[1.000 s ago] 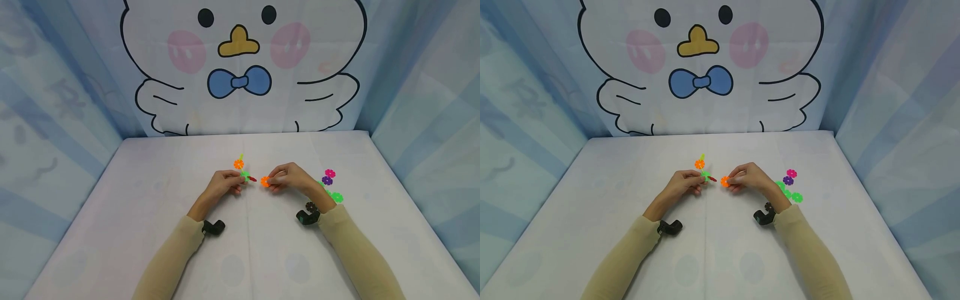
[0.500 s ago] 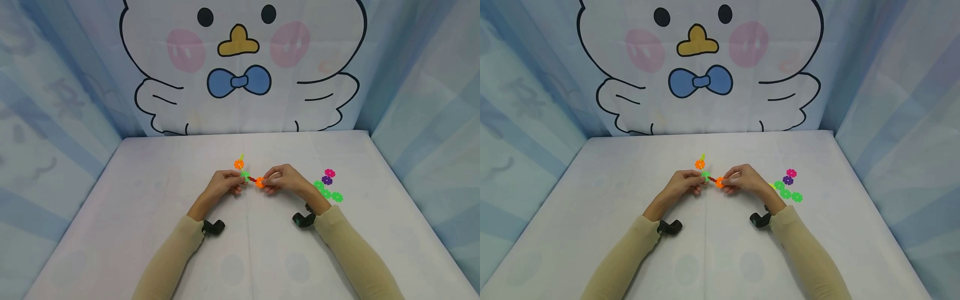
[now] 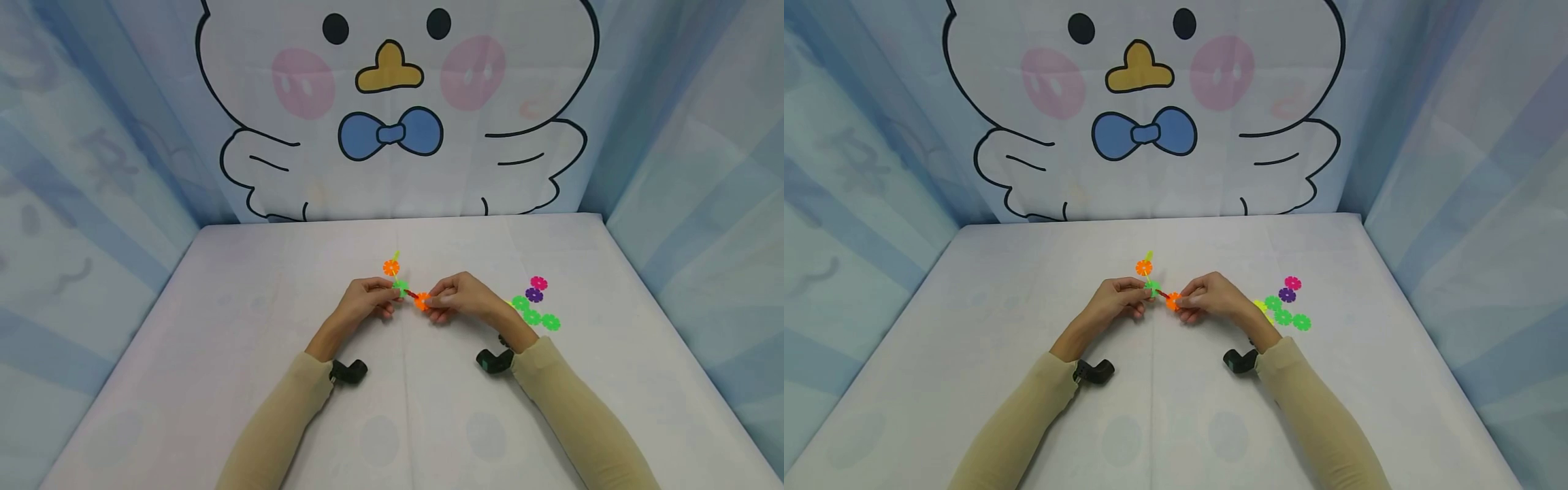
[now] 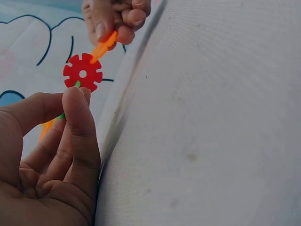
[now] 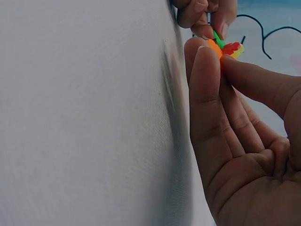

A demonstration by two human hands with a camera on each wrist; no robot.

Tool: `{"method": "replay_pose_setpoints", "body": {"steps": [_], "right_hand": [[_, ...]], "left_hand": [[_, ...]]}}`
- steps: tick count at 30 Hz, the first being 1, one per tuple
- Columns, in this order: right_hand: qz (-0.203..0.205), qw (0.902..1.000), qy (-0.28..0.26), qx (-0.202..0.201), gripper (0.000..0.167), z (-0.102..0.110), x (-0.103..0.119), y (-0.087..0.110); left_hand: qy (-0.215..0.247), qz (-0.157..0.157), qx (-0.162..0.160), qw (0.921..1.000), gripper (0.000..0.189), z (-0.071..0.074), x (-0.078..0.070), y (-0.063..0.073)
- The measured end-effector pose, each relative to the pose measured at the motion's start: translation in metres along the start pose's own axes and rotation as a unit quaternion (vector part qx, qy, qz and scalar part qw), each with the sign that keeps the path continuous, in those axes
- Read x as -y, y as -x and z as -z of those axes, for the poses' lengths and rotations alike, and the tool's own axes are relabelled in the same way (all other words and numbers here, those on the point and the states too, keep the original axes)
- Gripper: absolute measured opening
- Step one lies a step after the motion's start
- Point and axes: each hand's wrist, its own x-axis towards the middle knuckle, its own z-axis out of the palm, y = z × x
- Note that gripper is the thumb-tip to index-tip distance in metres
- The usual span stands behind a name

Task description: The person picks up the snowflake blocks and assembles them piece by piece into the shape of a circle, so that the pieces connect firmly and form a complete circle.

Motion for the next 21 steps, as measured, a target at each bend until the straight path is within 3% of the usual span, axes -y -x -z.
{"method": "replay_pose_setpoints", "body": {"steps": [21], "right_hand": [[0.016, 0.9996, -0.023, 0.009, 0.017, -0.0061, -0.0021, -0.0020]], "left_hand": [[-0.027, -0.014, -0.003, 0.9995, 0.018, 0.0011, 0.0016, 0.0000]]}}
